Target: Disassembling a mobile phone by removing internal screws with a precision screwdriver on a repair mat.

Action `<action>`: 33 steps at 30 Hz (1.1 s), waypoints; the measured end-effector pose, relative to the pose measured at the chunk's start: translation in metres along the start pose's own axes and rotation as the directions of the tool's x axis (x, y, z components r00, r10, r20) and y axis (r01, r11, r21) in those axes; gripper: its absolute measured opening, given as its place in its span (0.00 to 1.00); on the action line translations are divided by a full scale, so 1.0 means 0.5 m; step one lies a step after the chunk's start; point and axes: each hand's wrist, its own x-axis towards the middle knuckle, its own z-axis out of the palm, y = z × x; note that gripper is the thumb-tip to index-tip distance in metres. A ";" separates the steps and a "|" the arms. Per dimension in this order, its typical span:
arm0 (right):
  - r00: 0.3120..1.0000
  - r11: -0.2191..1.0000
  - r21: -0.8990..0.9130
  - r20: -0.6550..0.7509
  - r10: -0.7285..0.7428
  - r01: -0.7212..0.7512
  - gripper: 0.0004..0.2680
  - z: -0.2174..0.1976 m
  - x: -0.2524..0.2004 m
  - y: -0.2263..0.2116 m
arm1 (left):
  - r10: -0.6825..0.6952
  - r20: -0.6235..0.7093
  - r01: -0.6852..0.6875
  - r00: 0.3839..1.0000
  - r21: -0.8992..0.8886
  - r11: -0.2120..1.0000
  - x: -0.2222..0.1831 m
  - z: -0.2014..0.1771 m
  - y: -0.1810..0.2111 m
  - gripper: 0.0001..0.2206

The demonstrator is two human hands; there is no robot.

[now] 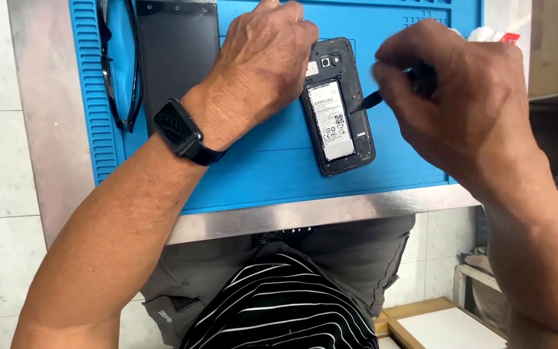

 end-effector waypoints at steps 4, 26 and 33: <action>0.991 0.980 0.201 0.130 -0.038 0.012 0.17 -0.041 0.022 -0.043 | -0.021 0.035 0.021 0.999 0.020 1.000 0.001 0.004 0.000 0.08; 0.999 0.982 0.184 0.034 -0.040 0.033 0.09 -0.028 0.000 -0.040 | 0.000 0.004 0.000 1.000 0.052 0.999 0.004 0.009 -0.001 0.05; 0.999 0.996 0.078 0.023 -0.049 0.047 0.12 -0.027 -0.006 -0.035 | -0.001 -0.002 0.001 1.000 0.043 0.999 0.004 0.011 -0.002 0.06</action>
